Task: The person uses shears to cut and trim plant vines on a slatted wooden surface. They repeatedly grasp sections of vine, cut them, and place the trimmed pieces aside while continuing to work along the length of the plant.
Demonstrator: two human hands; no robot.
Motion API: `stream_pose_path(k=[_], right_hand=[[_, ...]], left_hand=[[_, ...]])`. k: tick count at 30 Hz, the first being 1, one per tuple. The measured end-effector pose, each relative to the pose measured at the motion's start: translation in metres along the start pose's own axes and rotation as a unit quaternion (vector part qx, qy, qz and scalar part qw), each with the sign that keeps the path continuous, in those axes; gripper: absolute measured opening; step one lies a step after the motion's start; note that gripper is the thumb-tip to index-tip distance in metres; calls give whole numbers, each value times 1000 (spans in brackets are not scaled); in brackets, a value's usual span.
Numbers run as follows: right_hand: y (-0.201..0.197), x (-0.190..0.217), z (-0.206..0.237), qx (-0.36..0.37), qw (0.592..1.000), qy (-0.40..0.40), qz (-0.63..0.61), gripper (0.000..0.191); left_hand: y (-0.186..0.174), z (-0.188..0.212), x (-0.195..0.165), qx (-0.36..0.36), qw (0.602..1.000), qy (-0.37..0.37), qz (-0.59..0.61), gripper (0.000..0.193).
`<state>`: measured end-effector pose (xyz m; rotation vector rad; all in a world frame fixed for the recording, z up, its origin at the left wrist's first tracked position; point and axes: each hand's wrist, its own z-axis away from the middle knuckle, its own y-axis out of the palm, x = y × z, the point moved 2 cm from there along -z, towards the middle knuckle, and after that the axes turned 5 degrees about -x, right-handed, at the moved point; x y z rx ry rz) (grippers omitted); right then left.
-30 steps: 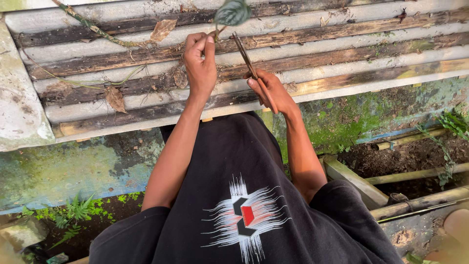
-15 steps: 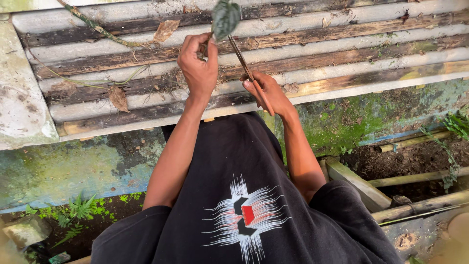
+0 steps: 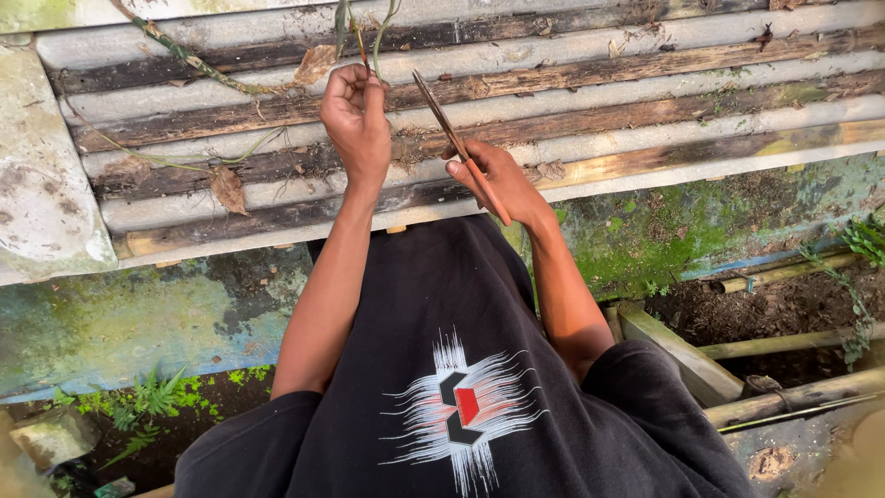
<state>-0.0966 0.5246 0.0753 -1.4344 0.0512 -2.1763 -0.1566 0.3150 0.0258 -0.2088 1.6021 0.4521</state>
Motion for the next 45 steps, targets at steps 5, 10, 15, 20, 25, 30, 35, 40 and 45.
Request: stream_pose_path(k=[5, 10, 15, 20, 25, 30, 35, 40, 45], right_hand=[[-4, 23, -3, -11, 989, -131, 71, 50], [-11, 47, -7, 9, 988, -70, 139, 49], [-12, 61, -6, 4, 985, -83, 150, 51], [-9, 57, -5, 20, 985, -93, 144, 52], [-3, 51, -7, 29, 987, -59, 148, 53], [0, 52, -8, 23, 987, -82, 136, 52], [4, 51, -9, 33, 991, -35, 128, 46], [11, 47, -9, 25, 991, -50, 121, 53], [18, 35, -13, 8, 992, -59, 112, 56]], left_hand=[[-9, -2, 5, -14, 992, -115, 51, 6], [-12, -3, 3, 9, 989, -121, 80, 9], [-16, -4, 7, 0, 987, -131, 88, 14], [-19, -5, 9, -8, 992, -116, 52, 17], [-18, -2, 8, -15, 992, -115, 46, 18], [-19, -1, 7, -18, 992, -116, 40, 18], [-22, 3, 11, -27, 991, -127, 16, 20], [-22, 6, 15, -42, 993, -113, 8, 20], [-21, 10, 16, -34, 994, -99, -13, 22]])
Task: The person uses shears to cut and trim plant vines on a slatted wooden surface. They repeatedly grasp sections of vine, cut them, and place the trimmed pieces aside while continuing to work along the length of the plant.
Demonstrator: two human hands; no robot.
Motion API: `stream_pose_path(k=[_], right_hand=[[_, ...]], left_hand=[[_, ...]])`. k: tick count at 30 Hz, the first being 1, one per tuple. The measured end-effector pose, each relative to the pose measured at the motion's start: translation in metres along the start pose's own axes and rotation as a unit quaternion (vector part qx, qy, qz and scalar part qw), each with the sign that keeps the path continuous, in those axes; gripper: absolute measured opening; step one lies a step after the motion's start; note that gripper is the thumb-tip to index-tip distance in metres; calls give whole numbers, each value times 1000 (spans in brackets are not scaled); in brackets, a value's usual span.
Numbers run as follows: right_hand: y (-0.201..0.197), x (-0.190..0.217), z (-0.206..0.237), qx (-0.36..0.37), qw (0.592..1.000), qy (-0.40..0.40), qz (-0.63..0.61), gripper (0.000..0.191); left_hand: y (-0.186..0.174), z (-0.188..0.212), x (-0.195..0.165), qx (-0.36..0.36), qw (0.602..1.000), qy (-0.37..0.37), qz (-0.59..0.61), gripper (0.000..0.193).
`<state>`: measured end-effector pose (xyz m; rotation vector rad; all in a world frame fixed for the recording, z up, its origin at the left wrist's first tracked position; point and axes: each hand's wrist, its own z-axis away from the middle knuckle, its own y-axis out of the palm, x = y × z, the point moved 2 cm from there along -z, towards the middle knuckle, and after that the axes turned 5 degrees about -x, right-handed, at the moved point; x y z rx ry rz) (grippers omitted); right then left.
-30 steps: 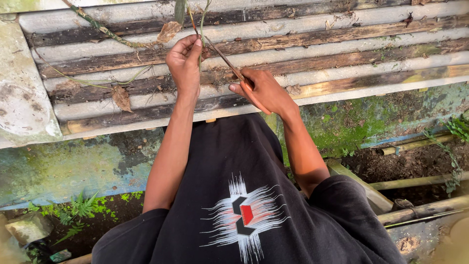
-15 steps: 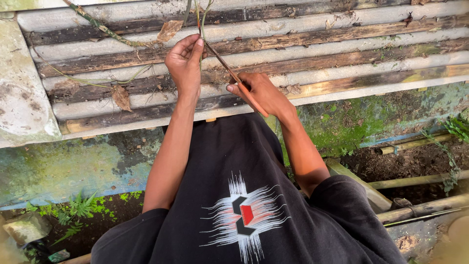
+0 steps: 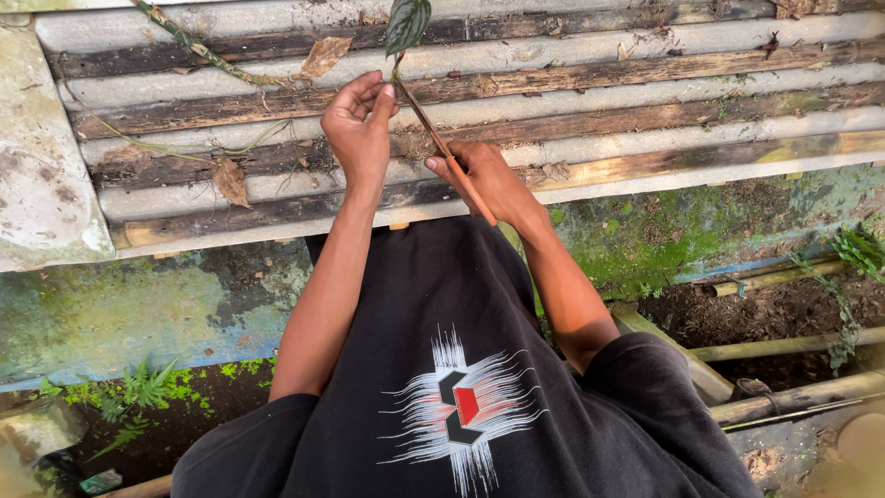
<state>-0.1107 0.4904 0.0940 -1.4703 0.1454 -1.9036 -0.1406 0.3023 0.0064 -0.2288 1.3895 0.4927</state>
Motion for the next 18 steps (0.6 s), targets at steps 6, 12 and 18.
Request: stream_pose_path(k=[6, 12, 18], right_hand=[[1, -10, -5, -7, 1000, -10, 16, 55], [-5, -11, -8, 19, 997, 76, 18, 56], [-4, -5, -10, -4, 999, 20, 36, 52]], left_hand=[[-3, 5, 0, 38, 995, -82, -50, 22], [-31, -26, -16, 151, 958, -193, -149, 38], [-33, -48, -32, 256, 924, -159, -235, 27]])
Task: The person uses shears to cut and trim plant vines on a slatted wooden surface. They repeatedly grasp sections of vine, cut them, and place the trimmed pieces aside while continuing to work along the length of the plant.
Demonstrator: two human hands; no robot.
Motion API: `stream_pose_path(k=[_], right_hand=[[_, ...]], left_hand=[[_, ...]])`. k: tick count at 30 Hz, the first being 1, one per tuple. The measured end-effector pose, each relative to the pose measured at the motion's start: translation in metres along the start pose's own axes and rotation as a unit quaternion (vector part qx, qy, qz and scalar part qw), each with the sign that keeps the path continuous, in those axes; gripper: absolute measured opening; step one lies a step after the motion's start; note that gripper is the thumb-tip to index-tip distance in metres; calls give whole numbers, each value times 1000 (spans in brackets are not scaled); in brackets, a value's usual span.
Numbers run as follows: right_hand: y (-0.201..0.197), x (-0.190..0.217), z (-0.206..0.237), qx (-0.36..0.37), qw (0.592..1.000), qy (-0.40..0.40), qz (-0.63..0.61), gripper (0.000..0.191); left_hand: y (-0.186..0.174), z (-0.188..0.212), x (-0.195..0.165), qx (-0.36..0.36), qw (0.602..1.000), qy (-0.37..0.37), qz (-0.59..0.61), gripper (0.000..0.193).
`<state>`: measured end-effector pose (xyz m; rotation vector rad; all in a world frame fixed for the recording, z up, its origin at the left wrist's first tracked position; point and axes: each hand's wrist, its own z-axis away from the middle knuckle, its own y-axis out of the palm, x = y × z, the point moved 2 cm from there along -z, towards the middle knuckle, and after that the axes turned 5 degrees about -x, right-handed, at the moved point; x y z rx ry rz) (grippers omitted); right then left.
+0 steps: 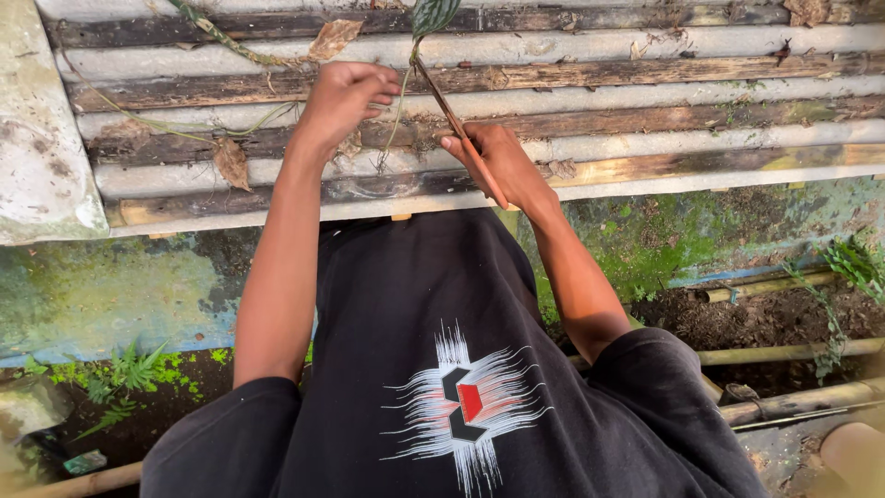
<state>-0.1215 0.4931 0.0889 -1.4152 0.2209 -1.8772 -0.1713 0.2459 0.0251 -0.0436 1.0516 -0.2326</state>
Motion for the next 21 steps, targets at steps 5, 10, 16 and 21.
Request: stream_pose_path(k=[5, 10, 16, 21], right_hand=[[3, -4, -3, -4, 999, 39, -2, 49], [1, -8, -2, -13, 999, 42, -4, 45], [1, -9, 0, -11, 999, 40, 9, 43], [3, -11, 0, 10, 999, 44, 13, 52]], left_hand=[[19, -4, -5, 38, 999, 12, -33, 22], [28, -9, -4, 28, 1000, 4, 5, 20], [28, -4, -5, 30, 999, -6, 9, 19], [28, 1, -5, 25, 1000, -10, 0, 21]])
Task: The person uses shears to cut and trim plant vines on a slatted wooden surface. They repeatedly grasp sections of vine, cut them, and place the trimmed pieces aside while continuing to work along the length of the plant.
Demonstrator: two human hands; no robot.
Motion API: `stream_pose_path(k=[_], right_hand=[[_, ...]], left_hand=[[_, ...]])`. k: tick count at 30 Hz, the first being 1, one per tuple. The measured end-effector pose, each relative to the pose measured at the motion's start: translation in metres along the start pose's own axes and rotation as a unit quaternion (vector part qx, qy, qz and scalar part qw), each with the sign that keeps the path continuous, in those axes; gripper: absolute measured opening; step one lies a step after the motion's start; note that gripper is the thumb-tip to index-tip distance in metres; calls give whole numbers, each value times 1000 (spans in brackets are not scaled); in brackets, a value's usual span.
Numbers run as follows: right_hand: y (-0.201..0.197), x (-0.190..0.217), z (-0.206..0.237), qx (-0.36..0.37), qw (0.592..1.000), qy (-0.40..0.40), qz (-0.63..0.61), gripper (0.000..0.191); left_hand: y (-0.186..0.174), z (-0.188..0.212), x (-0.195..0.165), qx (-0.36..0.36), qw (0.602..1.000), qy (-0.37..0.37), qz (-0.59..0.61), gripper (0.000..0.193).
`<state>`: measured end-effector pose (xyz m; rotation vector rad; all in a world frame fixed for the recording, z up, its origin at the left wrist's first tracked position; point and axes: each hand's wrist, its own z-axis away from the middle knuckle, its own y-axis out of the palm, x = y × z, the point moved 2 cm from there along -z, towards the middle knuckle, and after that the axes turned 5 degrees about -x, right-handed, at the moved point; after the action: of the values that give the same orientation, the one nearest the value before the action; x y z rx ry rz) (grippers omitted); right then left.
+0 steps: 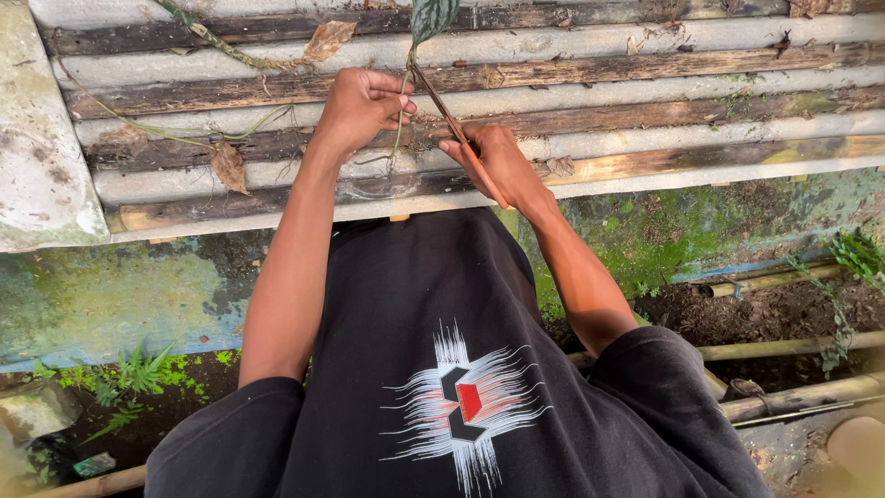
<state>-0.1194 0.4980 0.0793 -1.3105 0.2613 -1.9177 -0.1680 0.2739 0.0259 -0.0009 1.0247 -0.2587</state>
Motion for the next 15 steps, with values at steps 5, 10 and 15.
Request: stream_pose_path(k=[5, 10, 15], right_hand=[[2, -3, 2, -9, 1000, -15, 6, 44], [4, -14, 6, -15, 999, -13, 25, 53], [8, -29, 9, -30, 999, -26, 28, 56]], left_hand=[[0, 4, -2, -6, 1000, -4, 2, 21], [-9, 12, -6, -30, 999, -29, 7, 21], [-32, 23, -3, -101, 992, -20, 78, 21]])
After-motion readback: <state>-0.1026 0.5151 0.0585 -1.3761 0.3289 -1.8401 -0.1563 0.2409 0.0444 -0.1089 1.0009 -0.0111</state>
